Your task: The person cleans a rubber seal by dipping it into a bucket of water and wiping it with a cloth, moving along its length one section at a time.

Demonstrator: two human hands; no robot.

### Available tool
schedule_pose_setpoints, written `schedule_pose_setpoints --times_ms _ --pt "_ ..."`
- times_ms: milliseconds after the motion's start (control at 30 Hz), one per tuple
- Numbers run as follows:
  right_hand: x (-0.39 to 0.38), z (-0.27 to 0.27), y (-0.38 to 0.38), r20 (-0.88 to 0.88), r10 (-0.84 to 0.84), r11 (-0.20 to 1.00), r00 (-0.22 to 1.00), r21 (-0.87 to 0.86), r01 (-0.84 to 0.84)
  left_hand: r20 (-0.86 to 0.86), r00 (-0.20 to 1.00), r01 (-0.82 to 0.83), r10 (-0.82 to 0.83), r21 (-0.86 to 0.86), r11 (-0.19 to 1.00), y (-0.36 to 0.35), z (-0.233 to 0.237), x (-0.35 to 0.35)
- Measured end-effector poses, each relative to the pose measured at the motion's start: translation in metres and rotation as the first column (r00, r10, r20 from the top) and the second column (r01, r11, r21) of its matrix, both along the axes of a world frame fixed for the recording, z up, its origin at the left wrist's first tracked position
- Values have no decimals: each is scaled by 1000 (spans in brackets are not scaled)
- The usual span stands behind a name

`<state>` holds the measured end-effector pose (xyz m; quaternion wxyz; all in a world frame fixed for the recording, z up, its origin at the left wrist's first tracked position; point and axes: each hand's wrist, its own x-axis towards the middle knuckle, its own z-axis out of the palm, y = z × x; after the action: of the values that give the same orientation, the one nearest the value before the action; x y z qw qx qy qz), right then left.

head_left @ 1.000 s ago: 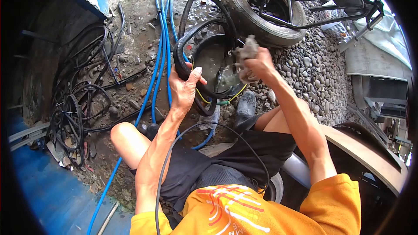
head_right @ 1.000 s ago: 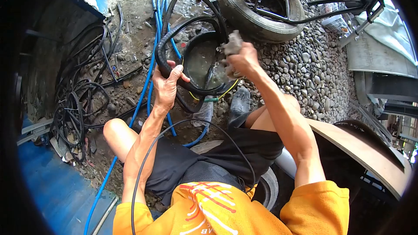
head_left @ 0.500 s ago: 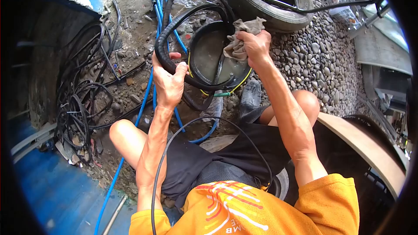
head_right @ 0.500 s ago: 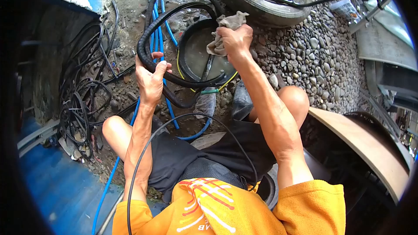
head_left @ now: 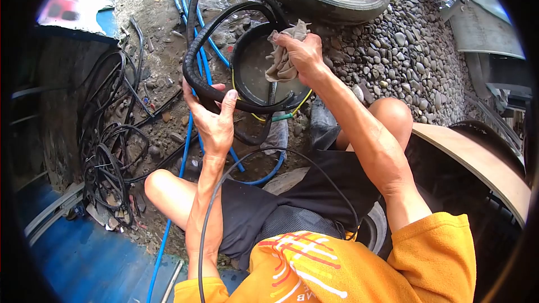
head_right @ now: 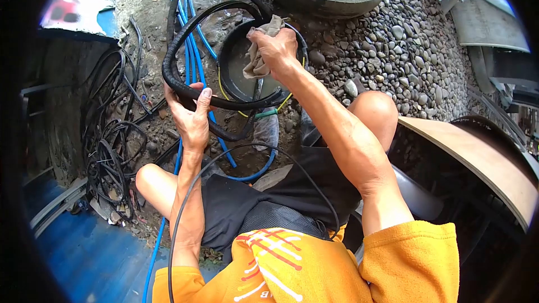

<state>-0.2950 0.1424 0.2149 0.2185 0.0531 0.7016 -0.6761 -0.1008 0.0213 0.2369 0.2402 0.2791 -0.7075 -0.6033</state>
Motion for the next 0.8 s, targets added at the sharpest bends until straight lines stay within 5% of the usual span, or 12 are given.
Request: schedule_pose_setpoints --times_ms 167,267,300,333,467,600,800 --pt "-5 -7 11 19 43 999 999 -3 -43 -28 999 -9 22 401 916 -5 -7 11" --pt "-9 -10 18 -8 319 938 948 143 -315 -76 997 14 24 465 885 -9 -15 16" --pt "-9 -18 16 -127 482 870 867 181 -458 -89 996 22 21 464 885 -8 -14 16" --pt "-3 9 19 -103 655 706 748 438 -557 -100 995 29 19 463 886 -9 -14 15" --pt "30 22 15 -44 887 442 461 376 -815 -51 998 -6 25 350 937 -10 -16 13" --pt "65 22 12 -187 922 373 339 665 -647 -129 992 46 -8 294 955 9 -9 7" --pt "60 17 16 -259 837 489 482 750 -445 -108 992 105 -68 392 914 10 1 13"
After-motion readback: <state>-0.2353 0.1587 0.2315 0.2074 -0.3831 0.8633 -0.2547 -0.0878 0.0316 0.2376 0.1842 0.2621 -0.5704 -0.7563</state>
